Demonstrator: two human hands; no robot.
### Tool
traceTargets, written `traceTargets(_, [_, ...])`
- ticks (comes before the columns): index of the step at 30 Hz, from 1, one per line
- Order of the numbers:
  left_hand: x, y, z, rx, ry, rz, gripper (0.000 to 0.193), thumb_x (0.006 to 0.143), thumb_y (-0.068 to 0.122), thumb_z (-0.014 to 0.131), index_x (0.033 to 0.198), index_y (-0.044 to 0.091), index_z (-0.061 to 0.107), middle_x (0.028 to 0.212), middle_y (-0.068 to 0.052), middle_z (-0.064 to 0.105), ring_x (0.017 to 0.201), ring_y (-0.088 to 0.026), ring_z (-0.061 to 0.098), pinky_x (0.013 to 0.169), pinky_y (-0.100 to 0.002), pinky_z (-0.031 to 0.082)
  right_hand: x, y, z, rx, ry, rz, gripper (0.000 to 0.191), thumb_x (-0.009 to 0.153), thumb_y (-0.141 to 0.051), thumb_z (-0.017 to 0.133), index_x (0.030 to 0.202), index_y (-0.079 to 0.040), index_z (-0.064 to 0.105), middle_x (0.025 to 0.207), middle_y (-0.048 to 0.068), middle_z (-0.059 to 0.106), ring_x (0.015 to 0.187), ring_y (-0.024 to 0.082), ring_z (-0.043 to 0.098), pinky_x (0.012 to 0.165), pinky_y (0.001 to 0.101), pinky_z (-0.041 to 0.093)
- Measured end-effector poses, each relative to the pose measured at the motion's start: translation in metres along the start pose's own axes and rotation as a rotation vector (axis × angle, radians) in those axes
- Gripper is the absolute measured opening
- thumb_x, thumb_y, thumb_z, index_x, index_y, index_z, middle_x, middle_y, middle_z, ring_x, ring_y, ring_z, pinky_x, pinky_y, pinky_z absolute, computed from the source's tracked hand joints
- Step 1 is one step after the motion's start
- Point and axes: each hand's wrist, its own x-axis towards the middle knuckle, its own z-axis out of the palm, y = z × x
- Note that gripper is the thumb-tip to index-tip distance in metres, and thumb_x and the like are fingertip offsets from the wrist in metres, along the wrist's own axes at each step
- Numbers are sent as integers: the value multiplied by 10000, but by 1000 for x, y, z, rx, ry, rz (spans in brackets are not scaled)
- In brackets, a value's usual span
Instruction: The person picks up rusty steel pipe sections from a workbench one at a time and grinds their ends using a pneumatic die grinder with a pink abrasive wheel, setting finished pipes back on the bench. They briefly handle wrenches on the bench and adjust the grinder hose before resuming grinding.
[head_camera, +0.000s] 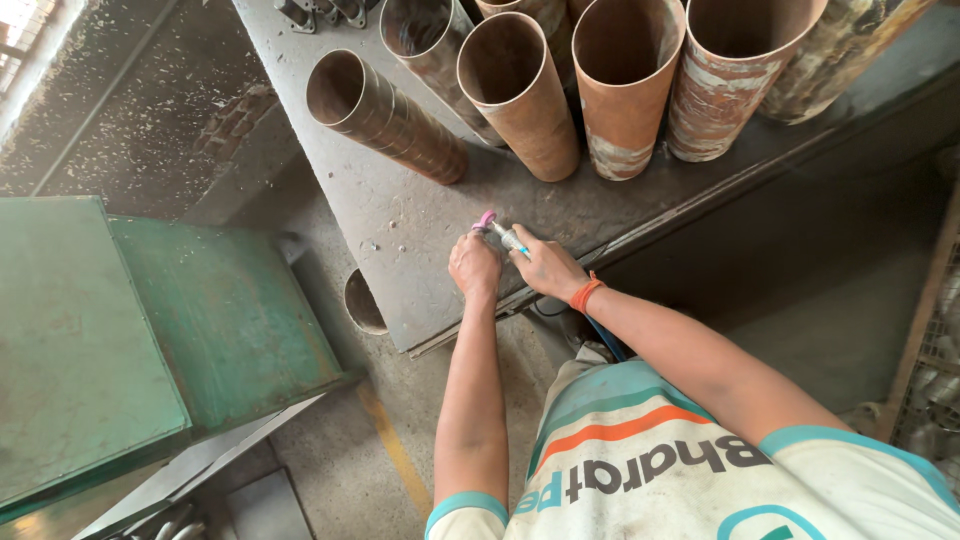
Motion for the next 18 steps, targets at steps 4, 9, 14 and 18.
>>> traceTargets(4, [0, 0, 0, 1, 6, 11, 196, 882, 152, 584, 945, 61, 746, 987, -155, 725, 965, -369, 688, 853, -489, 541, -1, 0, -1, -29, -10, 9, 566, 957, -312, 584, 1456, -63, 488, 927, 321, 685, 912, 508, 662, 778, 566, 517])
traceTargets(9, [0, 0, -4, -11, 0, 20, 202, 884, 148, 582, 964, 73, 752, 977, -150, 727, 957, -365, 690, 842, -486, 541, 0, -4, -3, -32, -42, 74, 588, 970, -330, 578, 1488, -77, 464, 926, 317, 699, 906, 507, 671, 791, 564, 517])
traceTargets(14, [-1, 0, -7, 0, -23, 1, 213, 884, 146, 574, 973, 82, 756, 990, -148, 727, 969, -356, 694, 850, -479, 543, -5, -4, -3, 4, 27, 141, 772, 854, -369, 693, 1463, -49, 343, 918, 339, 688, 885, 523, 672, 782, 555, 525])
traceTargets(18, [-1, -1, -6, -1, -7, 17, 215, 919, 159, 563, 975, 75, 753, 1000, -143, 728, 977, -353, 696, 856, -479, 543, -5, 3, -5, 79, 54, 140, 707, 829, -382, 738, 1363, -45, 421, 960, 309, 703, 936, 496, 688, 813, 526, 540])
